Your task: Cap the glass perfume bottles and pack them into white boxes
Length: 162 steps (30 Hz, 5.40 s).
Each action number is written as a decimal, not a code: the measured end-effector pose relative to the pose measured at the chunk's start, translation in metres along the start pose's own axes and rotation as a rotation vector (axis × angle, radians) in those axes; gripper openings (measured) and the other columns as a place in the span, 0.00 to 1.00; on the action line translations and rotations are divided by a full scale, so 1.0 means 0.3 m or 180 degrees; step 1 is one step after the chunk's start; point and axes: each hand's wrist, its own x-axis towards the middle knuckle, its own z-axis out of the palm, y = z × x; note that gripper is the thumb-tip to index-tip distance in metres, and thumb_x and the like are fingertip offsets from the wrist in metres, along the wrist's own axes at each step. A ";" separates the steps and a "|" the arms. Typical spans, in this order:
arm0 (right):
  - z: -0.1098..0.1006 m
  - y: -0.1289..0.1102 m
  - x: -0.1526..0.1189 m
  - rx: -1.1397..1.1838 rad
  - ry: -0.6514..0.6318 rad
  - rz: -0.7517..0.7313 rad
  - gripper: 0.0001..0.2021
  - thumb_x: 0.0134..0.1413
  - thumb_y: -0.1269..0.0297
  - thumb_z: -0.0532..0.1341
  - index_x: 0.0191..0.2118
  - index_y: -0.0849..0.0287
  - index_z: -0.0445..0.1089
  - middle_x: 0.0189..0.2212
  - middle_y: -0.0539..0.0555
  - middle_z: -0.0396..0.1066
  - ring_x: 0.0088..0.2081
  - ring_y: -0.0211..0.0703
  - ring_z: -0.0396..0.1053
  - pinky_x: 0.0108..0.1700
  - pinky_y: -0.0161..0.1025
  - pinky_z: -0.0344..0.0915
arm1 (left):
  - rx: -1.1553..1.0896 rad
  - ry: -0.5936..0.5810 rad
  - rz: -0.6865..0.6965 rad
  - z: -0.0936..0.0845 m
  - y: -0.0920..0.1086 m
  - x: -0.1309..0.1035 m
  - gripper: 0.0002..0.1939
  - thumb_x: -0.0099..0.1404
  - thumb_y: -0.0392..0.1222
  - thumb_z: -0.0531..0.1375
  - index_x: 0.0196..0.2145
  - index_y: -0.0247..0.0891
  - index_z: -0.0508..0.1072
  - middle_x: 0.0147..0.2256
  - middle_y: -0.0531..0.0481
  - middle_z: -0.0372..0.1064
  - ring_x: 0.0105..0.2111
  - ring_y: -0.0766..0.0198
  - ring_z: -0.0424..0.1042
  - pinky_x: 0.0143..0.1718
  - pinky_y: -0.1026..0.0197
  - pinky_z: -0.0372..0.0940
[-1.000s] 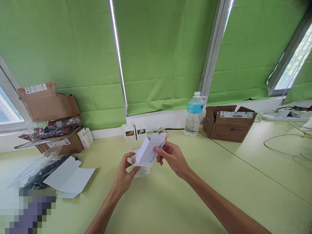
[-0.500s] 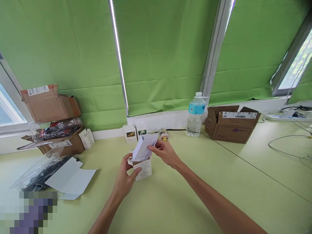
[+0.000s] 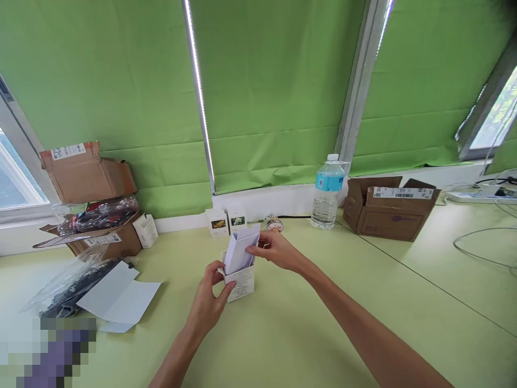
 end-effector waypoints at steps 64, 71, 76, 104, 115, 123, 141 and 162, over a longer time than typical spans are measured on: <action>-0.240 0.502 0.029 -0.1543 0.1548 0.1242 0.18 0.50 0.65 0.60 0.49 0.62 0.69 0.47 0.60 0.71 0.46 0.51 0.69 0.45 0.42 0.65 | 0.0407 -0.0193 -0.0626 -0.024 -0.168 0.051 0.23 0.62 0.52 0.54 0.53 0.41 0.62 0.52 0.44 0.68 0.51 0.54 0.68 0.50 0.51 0.63; -0.296 0.602 0.147 -0.1616 0.1236 0.1183 0.16 0.60 0.61 0.57 0.52 0.61 0.64 0.49 0.57 0.65 0.46 0.46 0.68 0.46 0.49 0.67 | 0.0462 -0.0133 -0.0578 -0.024 -0.193 0.056 0.24 0.63 0.50 0.53 0.55 0.41 0.61 0.52 0.44 0.68 0.51 0.53 0.68 0.51 0.49 0.61; -0.323 0.647 0.182 -0.1542 0.1033 0.1144 0.13 0.58 0.61 0.59 0.46 0.62 0.68 0.45 0.56 0.69 0.43 0.45 0.68 0.45 0.44 0.67 | 0.0531 -0.0076 -0.0593 -0.015 -0.175 0.050 0.28 0.62 0.50 0.54 0.58 0.42 0.56 0.52 0.43 0.67 0.49 0.53 0.68 0.48 0.50 0.63; -0.170 0.465 -0.138 -0.0187 0.0382 0.0910 0.21 0.45 0.52 0.65 0.41 0.60 0.66 0.30 0.53 0.74 0.29 0.40 0.70 0.28 0.34 0.64 | 0.1601 0.0040 0.1239 0.066 -0.009 -0.061 0.11 0.66 0.39 0.52 0.46 0.42 0.66 0.44 0.44 0.67 0.39 0.60 0.69 0.42 0.57 0.65; -0.106 0.294 -0.252 -0.0379 -0.0233 0.0780 0.22 0.48 0.55 0.63 0.48 0.58 0.66 0.39 0.55 0.73 0.32 0.41 0.71 0.33 0.37 0.65 | 0.0846 -0.0334 -0.0241 0.116 0.013 -0.059 0.17 0.64 0.52 0.51 0.45 0.43 0.68 0.39 0.48 0.67 0.24 0.67 0.65 0.29 0.60 0.64; -0.055 0.283 -0.292 -0.1797 0.0121 0.1076 0.11 0.45 0.57 0.64 0.32 0.59 0.73 0.29 0.53 0.72 0.28 0.40 0.67 0.28 0.34 0.56 | 0.0280 -0.0562 -0.0628 0.227 0.014 0.039 0.30 0.61 0.56 0.53 0.57 0.39 0.60 0.49 0.40 0.67 0.22 0.68 0.66 0.29 0.61 0.63; -0.035 0.121 -0.179 -0.0965 0.0918 0.0124 0.06 0.53 0.66 0.59 0.37 0.58 0.72 0.33 0.53 0.75 0.32 0.39 0.71 0.36 0.36 0.67 | 0.0325 -0.0630 -0.0425 0.278 -0.004 0.068 0.22 0.62 0.56 0.52 0.46 0.39 0.69 0.39 0.47 0.72 0.18 0.70 0.58 0.20 0.66 0.50; 0.004 0.128 -0.174 -0.1894 0.0617 -0.0129 0.09 0.58 0.63 0.57 0.31 0.55 0.73 0.32 0.53 0.75 0.37 0.44 0.69 0.39 0.39 0.63 | 0.0379 -0.0579 -0.0312 0.267 -0.005 0.062 0.18 0.63 0.51 0.51 0.45 0.41 0.70 0.42 0.49 0.71 0.18 0.71 0.59 0.22 0.65 0.53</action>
